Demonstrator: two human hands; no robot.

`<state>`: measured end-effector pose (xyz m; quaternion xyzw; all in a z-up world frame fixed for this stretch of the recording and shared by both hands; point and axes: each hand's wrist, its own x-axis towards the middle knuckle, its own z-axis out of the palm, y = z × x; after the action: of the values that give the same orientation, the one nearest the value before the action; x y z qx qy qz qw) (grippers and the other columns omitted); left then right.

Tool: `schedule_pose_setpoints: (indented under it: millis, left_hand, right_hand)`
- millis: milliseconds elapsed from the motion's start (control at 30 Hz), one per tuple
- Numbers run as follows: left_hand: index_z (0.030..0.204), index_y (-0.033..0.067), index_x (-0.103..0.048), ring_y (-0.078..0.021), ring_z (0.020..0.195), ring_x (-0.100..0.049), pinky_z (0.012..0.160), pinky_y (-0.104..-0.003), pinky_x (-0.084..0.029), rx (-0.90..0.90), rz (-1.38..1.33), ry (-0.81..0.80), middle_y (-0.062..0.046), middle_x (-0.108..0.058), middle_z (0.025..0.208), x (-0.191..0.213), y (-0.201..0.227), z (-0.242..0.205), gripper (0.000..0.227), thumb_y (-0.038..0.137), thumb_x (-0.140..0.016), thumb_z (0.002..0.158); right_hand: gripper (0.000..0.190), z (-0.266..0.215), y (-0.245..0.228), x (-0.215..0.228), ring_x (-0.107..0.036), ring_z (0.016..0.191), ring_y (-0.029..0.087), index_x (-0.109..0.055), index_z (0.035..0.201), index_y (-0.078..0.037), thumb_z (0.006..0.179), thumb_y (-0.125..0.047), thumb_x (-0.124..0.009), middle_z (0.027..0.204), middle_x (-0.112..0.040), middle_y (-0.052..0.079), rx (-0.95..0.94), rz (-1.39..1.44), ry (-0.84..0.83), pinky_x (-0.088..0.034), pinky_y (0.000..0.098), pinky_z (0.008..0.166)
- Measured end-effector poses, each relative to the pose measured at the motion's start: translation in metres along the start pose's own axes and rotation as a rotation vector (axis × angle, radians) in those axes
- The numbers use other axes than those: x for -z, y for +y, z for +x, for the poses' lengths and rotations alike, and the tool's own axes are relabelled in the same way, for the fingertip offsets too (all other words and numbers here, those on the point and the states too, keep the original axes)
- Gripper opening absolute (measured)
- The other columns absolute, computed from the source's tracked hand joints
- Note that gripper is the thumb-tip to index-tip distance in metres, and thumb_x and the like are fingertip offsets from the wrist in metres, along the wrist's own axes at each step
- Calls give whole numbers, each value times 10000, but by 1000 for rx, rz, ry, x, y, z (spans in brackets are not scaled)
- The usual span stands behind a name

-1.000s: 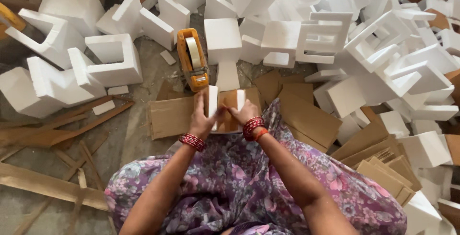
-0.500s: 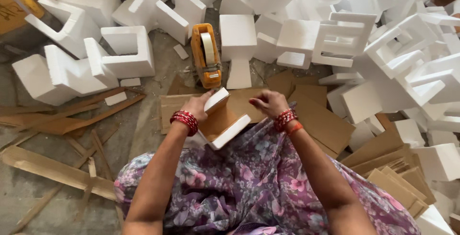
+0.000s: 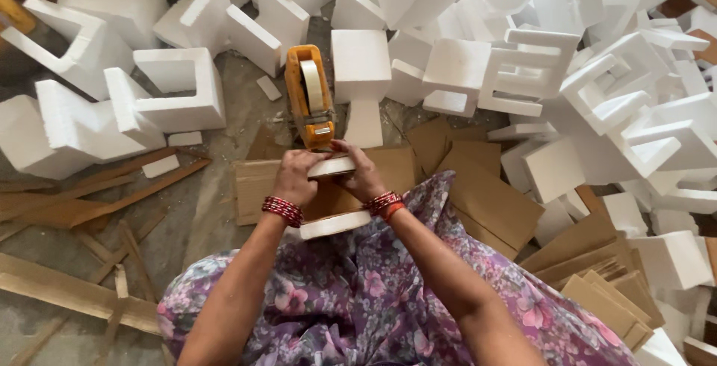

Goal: The person assembles small cardboard boxes by inserting white foam inserts and sealing the flaps with a tape dispenser. The person repeats this process for multiple boxes, placing the finished units aside.

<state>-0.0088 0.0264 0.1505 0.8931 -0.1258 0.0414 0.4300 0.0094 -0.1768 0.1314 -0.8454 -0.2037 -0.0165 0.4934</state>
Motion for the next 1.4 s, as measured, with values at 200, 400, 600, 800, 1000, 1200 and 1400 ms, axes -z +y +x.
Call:
schedule_pose_setpoints:
  millis: [200, 400, 600, 800, 1000, 1200, 1400]
  left_hand:
    - [1124, 100, -759, -336, 1145, -580, 1065, -411, -444, -21, -17, 40, -87, -739, 1147, -3, -3, -3, 519, -47, -664, 636]
    - [1112, 139, -788, -327, 986, -643, 956, -411, -528, 95, 17, -1, -99, -757, 1082, 5, 3, -6, 555, -116, -564, 674]
    - [1065, 135, -799, -344, 965, -651, 916, -423, -523, 1, 10, 106, -100, -762, 1042, 3, 0, -12, 539, -99, -544, 652]
    - [1059, 115, -796, -327, 960, -651, 932, -397, -531, 34, -17, 142, -89, -767, 1065, 2, 1, -11, 553, -100, -517, 633]
    - [1058, 157, -811, -332, 945, -603, 914, -404, -525, 123, -13, 105, -73, -759, 1019, 3, 9, -10, 551, -88, -538, 647]
    - [1026, 211, -821, -317, 948, -598, 920, -385, -531, 261, -3, 86, -30, -757, 1040, 0, 19, -7, 537, -77, -521, 687]
    - [1033, 216, -814, -306, 1026, -595, 963, -416, -509, 282, 72, 121, -24, -732, 1019, 1, 26, -15, 503, -36, -576, 668]
  right_hand:
    - [802, -10, -5, -15, -500, 1428, 253, -438, 1504, -106, 773, 17, -746, 1496, -545, 125, -60, 335, 5, -452, 369, 1165]
    - [858, 24, 4, 31, -510, 1327, 227, -429, 1489, -155, 753, -127, -869, 1429, -553, 68, -176, 158, -560, -465, 341, 1067]
    - [330, 101, 41, 21, -699, 874, 195, -768, 1195, -185, 977, -408, -659, 996, -798, 27, -708, -140, -145, -567, 382, 776]
    - [324, 139, 54, -27, -690, 819, 87, -791, 1032, -103, 917, -405, -781, 924, -784, 29, -752, -81, -178, -547, 277, 752]
    - [326, 101, 36, -3, -674, 733, 80, -788, 952, -33, 862, -345, -823, 849, -783, 29, -620, 83, -35, -554, 282, 678]
    - [210, -14, 14, 36, -697, 783, 72, -785, 978, -17, 900, -212, -784, 897, -791, 52, -604, 317, -104, -583, 227, 721]
    - [180, -62, 11, 20, -726, 774, 108, -745, 995, 11, 910, -148, -759, 889, -779, 55, -722, 550, -124, -603, 254, 716]
